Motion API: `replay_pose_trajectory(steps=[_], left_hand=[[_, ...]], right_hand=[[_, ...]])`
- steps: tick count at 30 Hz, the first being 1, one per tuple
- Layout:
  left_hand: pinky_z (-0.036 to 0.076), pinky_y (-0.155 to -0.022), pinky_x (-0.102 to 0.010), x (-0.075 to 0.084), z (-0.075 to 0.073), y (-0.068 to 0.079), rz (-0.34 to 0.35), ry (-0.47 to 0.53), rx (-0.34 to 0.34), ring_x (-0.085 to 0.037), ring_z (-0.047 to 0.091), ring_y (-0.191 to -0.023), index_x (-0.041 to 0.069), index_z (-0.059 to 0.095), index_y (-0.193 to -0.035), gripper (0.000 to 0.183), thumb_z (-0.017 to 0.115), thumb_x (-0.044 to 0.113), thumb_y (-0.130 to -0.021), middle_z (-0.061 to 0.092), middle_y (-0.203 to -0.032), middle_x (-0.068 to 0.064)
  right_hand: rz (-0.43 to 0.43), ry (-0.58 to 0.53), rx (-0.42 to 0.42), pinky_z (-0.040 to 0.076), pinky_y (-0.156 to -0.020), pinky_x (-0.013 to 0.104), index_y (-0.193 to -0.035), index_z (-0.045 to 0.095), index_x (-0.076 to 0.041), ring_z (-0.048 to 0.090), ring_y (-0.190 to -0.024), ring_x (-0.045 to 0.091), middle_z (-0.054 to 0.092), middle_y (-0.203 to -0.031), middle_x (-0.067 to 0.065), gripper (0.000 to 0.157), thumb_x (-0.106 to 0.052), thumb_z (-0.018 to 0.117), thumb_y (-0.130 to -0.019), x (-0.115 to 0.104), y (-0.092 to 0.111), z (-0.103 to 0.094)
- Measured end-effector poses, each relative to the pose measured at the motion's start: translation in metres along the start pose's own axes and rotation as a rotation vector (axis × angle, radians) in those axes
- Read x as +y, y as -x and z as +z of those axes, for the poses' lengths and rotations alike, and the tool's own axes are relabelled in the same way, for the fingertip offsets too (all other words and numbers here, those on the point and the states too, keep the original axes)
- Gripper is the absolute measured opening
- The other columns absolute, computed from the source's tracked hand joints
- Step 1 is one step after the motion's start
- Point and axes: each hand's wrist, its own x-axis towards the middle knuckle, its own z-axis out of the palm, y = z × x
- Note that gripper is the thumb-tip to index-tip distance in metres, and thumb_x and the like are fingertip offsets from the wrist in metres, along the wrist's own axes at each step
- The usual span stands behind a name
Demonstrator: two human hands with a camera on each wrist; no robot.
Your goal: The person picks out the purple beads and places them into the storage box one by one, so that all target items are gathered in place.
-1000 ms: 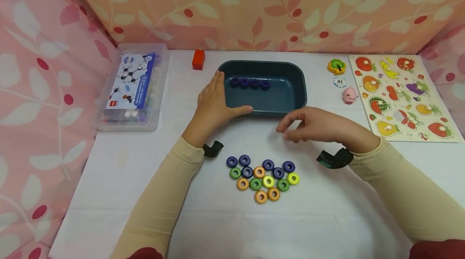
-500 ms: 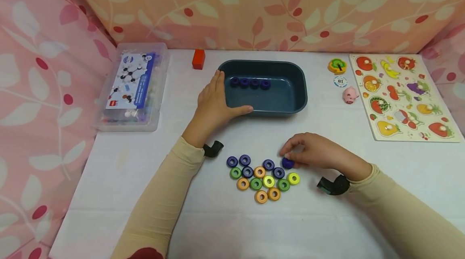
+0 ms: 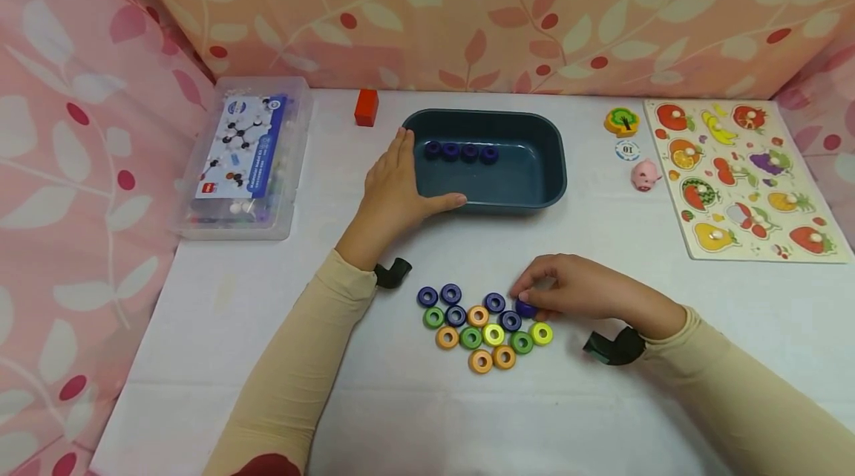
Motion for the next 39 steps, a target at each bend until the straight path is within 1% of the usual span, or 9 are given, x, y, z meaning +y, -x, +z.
replay_pose_trajectory(steps=[5,9,14,19,22,26,29,35,39], left_hand=[[0.011,-0.125,-0.054,0.000,0.000,0.000,0.001,0.001,-0.001,-0.025,0.008,-0.157,0.014,0.005,-0.163,0.133,0.074,0.076,-0.068,0.000,-0.171,-0.001],[0.010,-0.126,-0.054,0.000,-0.001,0.000,-0.001,0.004,-0.002,-0.025,0.008,-0.157,0.014,0.004,-0.163,0.133,0.074,0.076,-0.068,-0.001,-0.171,-0.001],[0.010,-0.125,-0.054,0.000,0.000,0.000,-0.004,0.004,-0.003,-0.026,0.008,-0.157,0.014,0.005,-0.163,0.133,0.075,0.076,-0.068,0.000,-0.171,-0.001],[0.011,-0.125,-0.055,0.001,-0.001,0.000,-0.005,0.004,-0.008,-0.027,0.009,-0.157,0.014,0.004,-0.163,0.133,0.075,0.076,-0.068,-0.001,-0.171,-0.002],[0.012,-0.125,-0.056,0.001,-0.002,0.000,-0.004,0.004,-0.006,-0.028,0.010,-0.156,0.014,0.004,-0.163,0.133,0.075,0.076,-0.068,0.000,-0.171,-0.002],[0.012,-0.125,-0.056,0.000,-0.002,0.000,0.000,0.010,0.002,-0.029,0.012,-0.156,0.013,0.006,-0.163,0.133,0.075,0.076,-0.067,0.001,-0.171,-0.003],[0.012,-0.125,-0.055,-0.002,0.000,-0.001,0.000,0.009,0.002,-0.028,0.011,-0.156,0.013,0.006,-0.163,0.135,0.074,0.078,-0.066,0.001,-0.171,-0.002],[0.012,-0.125,-0.054,-0.003,0.003,0.000,0.009,0.007,-0.001,-0.026,0.010,-0.156,0.014,0.004,-0.163,0.135,0.072,0.080,-0.066,0.000,-0.171,-0.001],[0.011,-0.125,-0.053,-0.003,0.001,0.000,0.009,0.007,0.004,-0.025,0.009,-0.157,0.014,0.003,-0.163,0.135,0.072,0.079,-0.067,-0.001,-0.171,0.000]], right_hand=[[-0.022,0.029,-0.005,0.054,-0.078,0.026,-0.108,0.076,-0.018,0.064,-0.090,0.013,0.069,-0.111,0.000,0.017,-0.026,0.072,-0.093,-0.001,0.000,0.000],[-0.025,0.068,-0.006,0.052,-0.083,0.030,-0.106,0.076,-0.022,0.066,-0.089,0.013,0.071,-0.107,-0.004,0.016,-0.030,0.073,-0.092,0.000,-0.001,-0.002],[-0.026,0.102,0.036,0.048,-0.083,0.034,-0.105,0.075,-0.026,0.063,-0.089,0.014,0.073,-0.104,-0.009,0.015,-0.032,0.073,-0.092,-0.006,0.000,-0.009],[-0.011,0.029,0.126,0.057,-0.082,0.034,-0.115,0.074,-0.018,0.069,-0.090,0.020,0.075,-0.106,-0.001,0.024,-0.033,0.069,-0.096,-0.028,0.003,-0.034],[-0.001,-0.016,0.215,0.056,-0.094,0.044,-0.123,0.070,-0.016,0.073,-0.096,0.024,0.073,-0.113,0.006,0.031,-0.035,0.061,-0.100,-0.046,-0.002,-0.059],[0.036,-0.036,0.334,0.050,-0.103,0.050,-0.131,0.065,-0.016,0.072,-0.103,0.024,0.068,-0.122,0.012,0.038,-0.039,0.052,-0.104,-0.061,-0.027,-0.089],[0.080,0.015,0.387,0.052,-0.100,0.044,-0.133,0.063,-0.013,0.071,-0.102,0.023,0.066,-0.124,0.014,0.040,-0.038,0.048,-0.106,-0.064,-0.054,-0.105],[0.176,0.198,0.404,0.046,-0.102,0.046,-0.130,0.066,-0.008,0.072,-0.098,0.022,0.074,-0.110,0.016,0.042,-0.036,0.049,-0.103,-0.062,-0.094,-0.125],[0.202,0.248,0.383,0.043,-0.107,0.046,-0.134,0.063,-0.007,0.067,-0.104,0.025,0.069,-0.121,0.020,0.043,-0.032,0.050,-0.102,-0.061,-0.109,-0.133]])
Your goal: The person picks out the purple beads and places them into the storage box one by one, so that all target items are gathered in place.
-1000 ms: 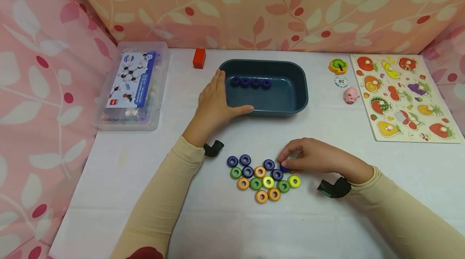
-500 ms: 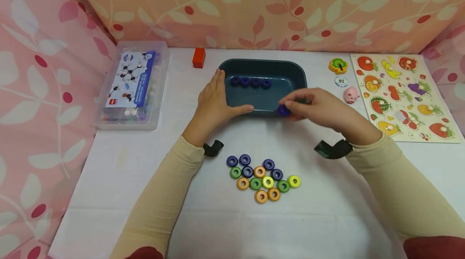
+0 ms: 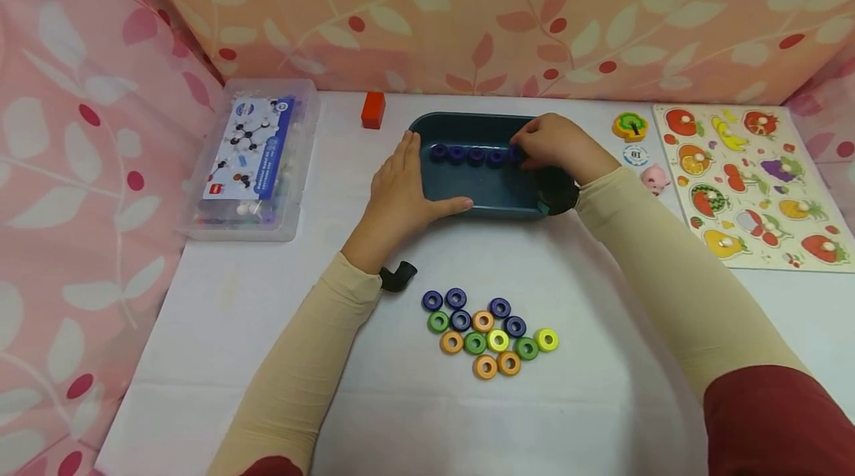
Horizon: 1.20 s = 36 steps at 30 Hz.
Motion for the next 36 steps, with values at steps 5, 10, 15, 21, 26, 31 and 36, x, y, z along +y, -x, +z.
replay_pose_trajectory(steps=[5,10,15,21,26,31,36], left_hand=[[0.011,-0.125,-0.054,0.000,0.000,0.000,-0.003,-0.003,-0.004,-0.025,0.009,-0.157,0.015,0.002,-0.163,0.135,0.071,0.080,-0.067,-0.002,-0.171,0.000],[0.011,-0.125,-0.054,0.000,0.000,0.000,-0.005,-0.005,-0.003,-0.026,0.010,-0.156,0.015,0.003,-0.163,0.135,0.072,0.080,-0.067,-0.002,-0.171,0.000],[0.011,-0.125,-0.054,0.002,-0.002,0.001,-0.006,0.005,-0.006,-0.026,0.010,-0.156,0.014,0.003,-0.163,0.134,0.073,0.079,-0.067,-0.002,-0.171,0.000],[0.011,-0.125,-0.054,0.003,-0.002,0.002,-0.003,0.002,-0.007,-0.027,0.010,-0.156,0.012,0.004,-0.162,0.134,0.073,0.078,-0.068,-0.002,-0.171,-0.001],[0.011,-0.125,-0.053,0.002,-0.001,0.003,-0.008,0.004,-0.007,-0.027,0.010,-0.156,0.013,0.004,-0.163,0.134,0.073,0.078,-0.068,-0.002,-0.171,-0.001],[0.011,-0.125,-0.053,0.002,0.000,0.002,-0.006,-0.001,-0.003,-0.026,0.010,-0.156,0.014,0.004,-0.163,0.134,0.073,0.078,-0.068,-0.002,-0.171,0.000],[0.012,-0.125,-0.053,0.001,0.000,0.000,0.000,-0.011,0.005,-0.025,0.010,-0.156,0.013,0.004,-0.163,0.134,0.073,0.079,-0.068,-0.001,-0.171,0.000]], right_hand=[[0.025,-0.022,-0.035,0.040,-0.111,0.045,-0.137,0.059,-0.006,0.072,-0.090,0.011,0.068,-0.121,0.020,0.046,-0.035,0.050,-0.103,0.001,-0.006,0.000],[0.009,-0.078,-0.019,0.042,-0.110,0.047,-0.138,0.058,-0.007,0.075,-0.082,0.010,0.072,-0.111,0.017,0.048,-0.038,0.047,-0.104,0.001,0.004,-0.005],[-0.051,-0.116,-0.020,0.054,-0.097,0.043,-0.137,0.058,-0.011,0.073,-0.093,0.018,0.063,-0.126,0.017,0.046,-0.041,0.048,-0.104,0.000,0.037,-0.006],[-0.209,-0.077,-0.112,0.055,-0.076,0.036,-0.120,0.070,-0.016,0.069,-0.085,0.020,0.068,-0.113,0.008,0.033,-0.040,0.061,-0.099,-0.001,0.090,0.017],[-0.306,-0.066,-0.256,0.051,-0.069,0.032,-0.110,0.075,-0.019,0.063,-0.077,0.014,0.072,-0.105,0.000,0.023,-0.034,0.073,-0.092,0.007,0.113,0.059],[-0.331,-0.059,-0.321,0.050,-0.074,0.030,-0.105,0.076,-0.026,0.059,-0.080,0.012,0.071,-0.110,-0.005,0.019,-0.031,0.078,-0.087,0.020,0.123,0.097],[-0.335,-0.059,-0.289,0.050,-0.073,0.029,-0.099,0.076,-0.029,0.058,-0.078,0.010,0.069,-0.108,-0.006,0.016,-0.028,0.080,-0.084,0.022,0.126,0.112]])
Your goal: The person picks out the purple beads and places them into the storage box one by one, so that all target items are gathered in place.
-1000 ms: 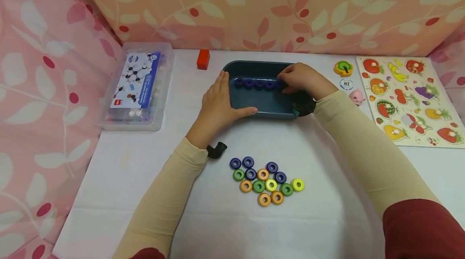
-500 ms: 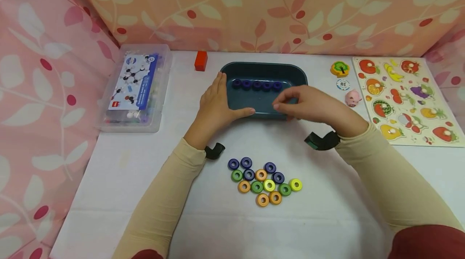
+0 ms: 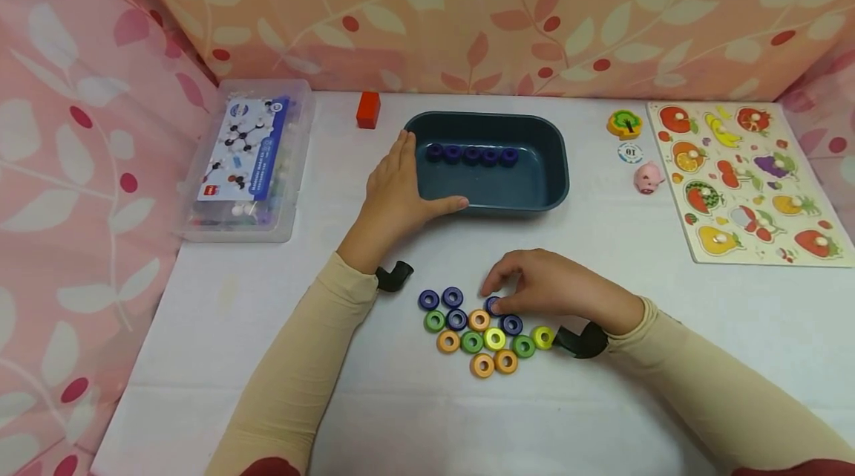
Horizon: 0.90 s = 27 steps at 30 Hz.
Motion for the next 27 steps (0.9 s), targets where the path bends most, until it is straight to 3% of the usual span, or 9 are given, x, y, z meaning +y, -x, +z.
replay_pose_trajectory(steps=[9,21,27], left_hand=[[0.012,-0.125,-0.053,-0.001,0.000,0.000,0.003,0.007,-0.001,-0.026,0.010,-0.156,0.013,0.004,-0.163,0.135,0.073,0.079,-0.067,-0.001,-0.171,0.000],[0.012,-0.125,-0.053,-0.001,0.001,-0.001,0.005,-0.005,-0.002,-0.025,0.010,-0.157,0.014,0.003,-0.163,0.135,0.072,0.080,-0.067,-0.002,-0.171,0.000],[0.012,-0.125,-0.054,-0.001,0.000,-0.001,0.004,0.001,0.000,-0.026,0.010,-0.157,0.013,0.004,-0.163,0.135,0.073,0.078,-0.067,-0.001,-0.171,-0.001]], right_hand=[[-0.028,0.001,0.000,0.051,-0.080,0.032,-0.103,0.077,-0.028,0.061,-0.086,0.010,0.071,-0.110,-0.006,0.013,-0.023,0.074,-0.091,0.003,-0.003,-0.002],[-0.050,-0.092,0.001,0.053,-0.082,0.031,-0.103,0.079,-0.023,0.066,-0.084,0.009,0.072,-0.105,-0.006,0.015,-0.018,0.077,-0.089,0.008,-0.008,-0.005],[-0.071,-0.072,0.022,0.054,-0.087,0.034,-0.104,0.079,-0.022,0.064,-0.095,0.013,0.071,-0.107,-0.006,0.016,-0.020,0.077,-0.089,-0.002,-0.004,-0.022]])
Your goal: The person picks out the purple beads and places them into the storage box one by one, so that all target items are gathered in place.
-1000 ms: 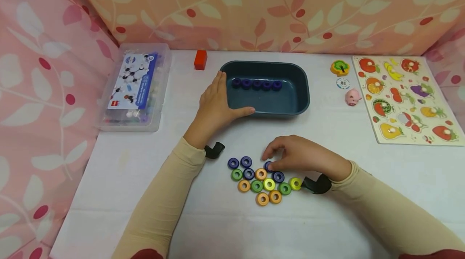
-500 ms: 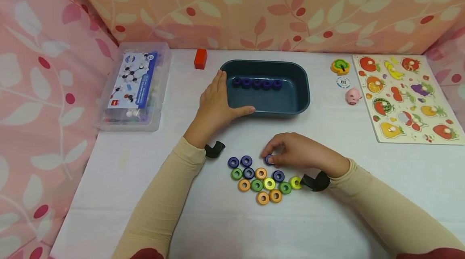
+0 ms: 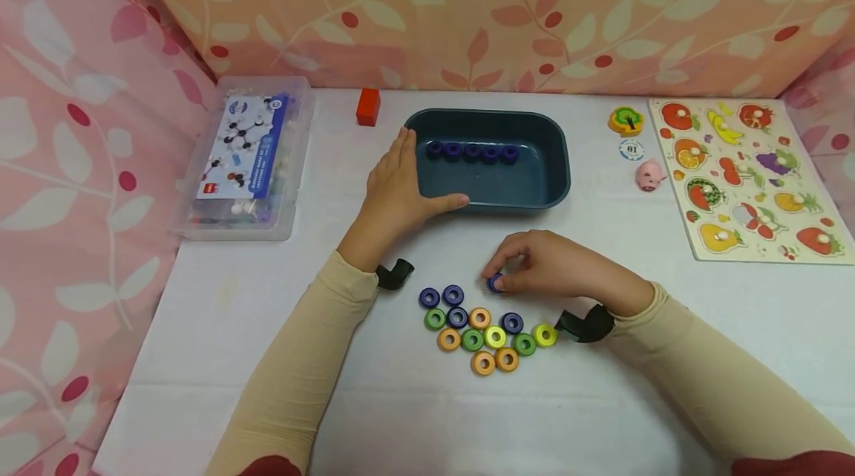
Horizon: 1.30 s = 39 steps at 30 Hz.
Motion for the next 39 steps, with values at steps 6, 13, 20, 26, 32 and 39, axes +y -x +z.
replay_pose_trajectory(steps=[6,13,20,26,32,39], left_hand=[[0.012,-0.125,-0.054,0.001,0.000,0.000,-0.007,-0.004,-0.010,-0.027,0.009,-0.157,0.013,0.004,-0.163,0.134,0.073,0.078,-0.068,-0.001,-0.171,-0.002],[0.012,-0.125,-0.054,0.000,-0.001,0.000,-0.008,0.007,-0.014,-0.027,0.010,-0.156,0.013,0.003,-0.163,0.135,0.072,0.079,-0.068,-0.002,-0.171,-0.001],[0.012,-0.125,-0.055,0.000,0.000,0.000,-0.018,0.006,-0.015,-0.028,0.010,-0.156,0.014,0.003,-0.163,0.135,0.072,0.079,-0.067,-0.001,-0.171,-0.002],[0.012,-0.125,-0.054,0.002,-0.002,-0.001,-0.014,-0.001,-0.018,-0.027,0.010,-0.156,0.014,0.002,-0.163,0.135,0.071,0.080,-0.067,-0.002,-0.171,0.000],[0.012,-0.125,-0.054,0.002,-0.003,-0.001,-0.013,-0.005,-0.015,-0.027,0.011,-0.156,0.013,0.003,-0.163,0.135,0.071,0.080,-0.067,-0.002,-0.171,-0.001],[0.012,-0.125,-0.053,0.001,-0.001,0.001,-0.014,0.007,-0.018,-0.027,0.010,-0.156,0.013,0.003,-0.163,0.136,0.071,0.081,-0.067,-0.002,-0.171,-0.001]], right_hand=[[0.013,-0.019,0.106,0.055,-0.083,0.032,-0.110,0.078,-0.020,0.069,-0.091,0.014,0.068,-0.109,-0.001,0.020,-0.024,0.077,-0.090,-0.020,0.001,-0.039],[0.173,-0.034,0.275,0.052,-0.098,0.045,-0.118,0.073,-0.020,0.074,-0.095,0.021,0.075,-0.109,0.005,0.026,-0.031,0.070,-0.095,-0.022,-0.030,-0.086],[0.295,-0.095,0.238,0.053,-0.100,0.041,-0.126,0.068,-0.010,0.075,-0.096,0.021,0.071,-0.112,0.012,0.033,-0.030,0.058,-0.102,0.000,-0.071,-0.099],[0.337,-0.100,0.224,0.055,-0.087,0.028,-0.126,0.069,-0.009,0.074,-0.085,0.011,0.072,-0.109,0.011,0.032,-0.027,0.056,-0.103,0.012,-0.083,-0.095],[0.342,-0.105,0.227,0.055,-0.075,0.019,-0.129,0.067,-0.009,0.072,-0.081,0.008,0.072,-0.110,0.011,0.032,-0.025,0.055,-0.103,0.015,-0.086,-0.091],[0.277,-0.019,0.271,0.055,-0.089,0.037,-0.128,0.066,-0.014,0.073,-0.094,0.021,0.069,-0.117,0.012,0.034,-0.034,0.059,-0.101,0.005,-0.069,-0.090]])
